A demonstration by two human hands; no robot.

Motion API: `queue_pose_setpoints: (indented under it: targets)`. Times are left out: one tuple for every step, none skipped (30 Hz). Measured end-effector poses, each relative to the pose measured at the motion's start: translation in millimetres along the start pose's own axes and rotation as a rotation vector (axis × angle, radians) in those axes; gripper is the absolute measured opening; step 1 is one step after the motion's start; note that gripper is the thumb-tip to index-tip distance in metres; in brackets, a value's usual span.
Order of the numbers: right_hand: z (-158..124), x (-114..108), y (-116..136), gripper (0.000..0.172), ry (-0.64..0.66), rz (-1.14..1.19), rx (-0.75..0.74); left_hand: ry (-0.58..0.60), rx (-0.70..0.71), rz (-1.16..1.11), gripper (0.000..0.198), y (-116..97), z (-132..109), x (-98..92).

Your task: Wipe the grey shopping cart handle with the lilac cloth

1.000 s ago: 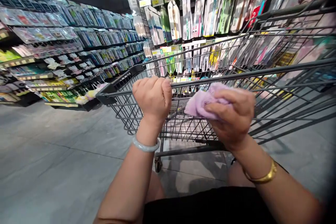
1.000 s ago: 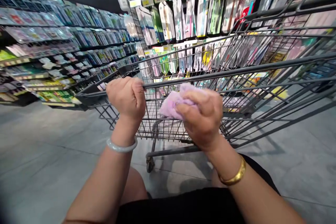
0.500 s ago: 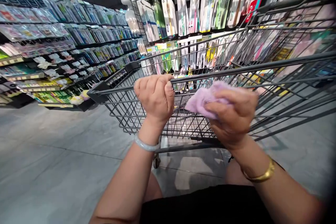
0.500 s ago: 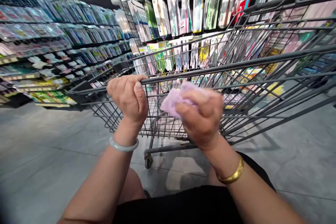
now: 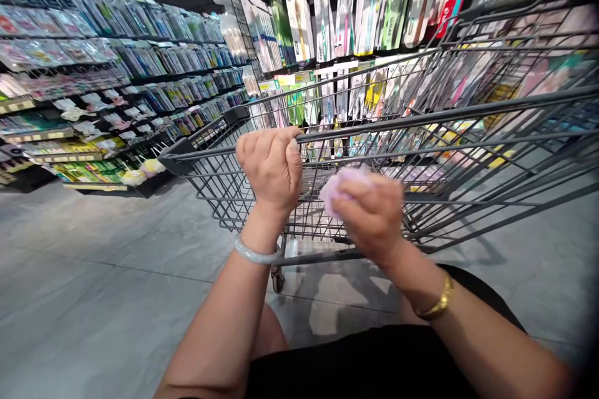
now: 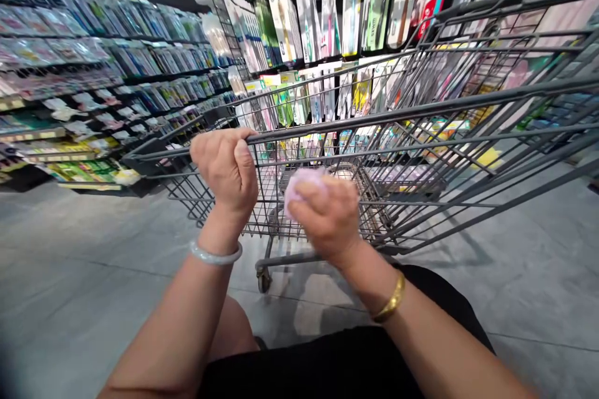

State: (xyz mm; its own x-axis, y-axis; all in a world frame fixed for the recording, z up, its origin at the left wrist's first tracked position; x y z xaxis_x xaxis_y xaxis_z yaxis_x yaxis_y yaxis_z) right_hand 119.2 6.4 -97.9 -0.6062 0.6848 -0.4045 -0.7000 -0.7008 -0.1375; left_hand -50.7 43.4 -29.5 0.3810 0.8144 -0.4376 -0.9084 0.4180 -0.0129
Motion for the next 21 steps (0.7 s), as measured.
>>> queue_pose_setpoints:
  targets:
    - [-6,14,13,0.006,0.080,-0.003,-0.058,0.001,0.000,-0.004,0.036,0,0,0.1]
    - [-13,30,26,0.004,0.172,0.000,-0.112,-0.001,0.002,-0.011,0.036,0,0,0.1]
    - [-20,44,38,0.008,0.259,0.020,-0.151,-0.004,0.005,-0.019,0.037,0,1,-0.1]
    - [-24,54,47,0.011,0.325,0.038,-0.188,-0.007,0.006,-0.028,0.037,0,1,-0.3]
    - [-27,60,53,0.012,0.369,0.054,-0.214,-0.007,0.005,-0.034,0.037,0,1,-0.5]
    - [-26,61,55,0.012,0.381,0.065,-0.228,-0.005,0.002,-0.038,0.037,1,2,-0.5]
    - [-22,57,52,0.010,0.361,0.063,-0.229,0.001,-0.003,-0.039,0.038,1,2,-0.4]
    - [-17,49,46,0.007,0.315,0.055,-0.212,0.009,-0.007,-0.037,0.038,1,2,-0.1]
    - [-10,40,37,0.005,0.253,0.045,-0.168,0.018,-0.011,-0.035,0.038,1,1,0.4]
    - [-3,31,27,0.006,0.181,0.035,-0.105,0.026,-0.015,-0.033,0.039,1,1,1.0]
    - [1,24,19,0.008,0.112,0.022,-0.050,0.031,-0.017,-0.031,0.039,1,1,1.7]
    - [3,20,15,0.010,0.064,0.006,-0.022,0.032,-0.019,-0.030,0.039,1,0,2.1]
    - [2,21,16,0.011,0.049,-0.007,-0.027,0.028,-0.019,-0.028,0.039,0,0,2.1]
    - [-1,27,20,0.009,0.072,-0.014,-0.066,0.020,-0.016,-0.026,0.039,0,0,1.3]
    - [-6,36,28,0.006,0.123,-0.015,-0.122,0.013,-0.012,-0.024,0.039,-1,0,-0.2]
    - [-13,46,36,0.005,0.188,-0.013,-0.178,0.015,-0.009,-0.024,0.038,-1,2,-2.4]
    - [-19,56,45,0.009,0.252,-0.007,-0.230,0.031,-0.003,-0.026,0.038,0,4,-5.1]
    - [-23,63,51,0.012,0.299,0.000,-0.266,0.069,0.009,-0.033,0.038,0,6,-7.9]
    - [-24,66,54,0.013,0.322,0.006,-0.284,0.128,0.030,-0.041,0.038,1,9,-10.7]
    - [-23,66,55,0.011,0.316,0.010,-0.282,0.195,0.056,-0.046,0.037,2,11,-13.6]
    - [-18,61,52,0.007,0.286,0.010,-0.259,0.256,0.078,-0.046,0.037,4,13,-16.8]
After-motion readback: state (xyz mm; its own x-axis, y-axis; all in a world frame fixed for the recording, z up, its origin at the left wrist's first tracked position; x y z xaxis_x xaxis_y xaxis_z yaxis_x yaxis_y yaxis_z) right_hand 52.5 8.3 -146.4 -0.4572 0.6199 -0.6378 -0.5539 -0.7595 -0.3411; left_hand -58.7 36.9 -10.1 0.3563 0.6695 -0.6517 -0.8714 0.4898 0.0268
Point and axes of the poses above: each hand's wrist, its own z-axis towards the middle knuckle, its own x-axis out of the palm, y = z × x, the point moved 5 cm from there along z, towards the middle knuckle, and after that the axes turned 12 degrees about y, right-handed, at the moved point
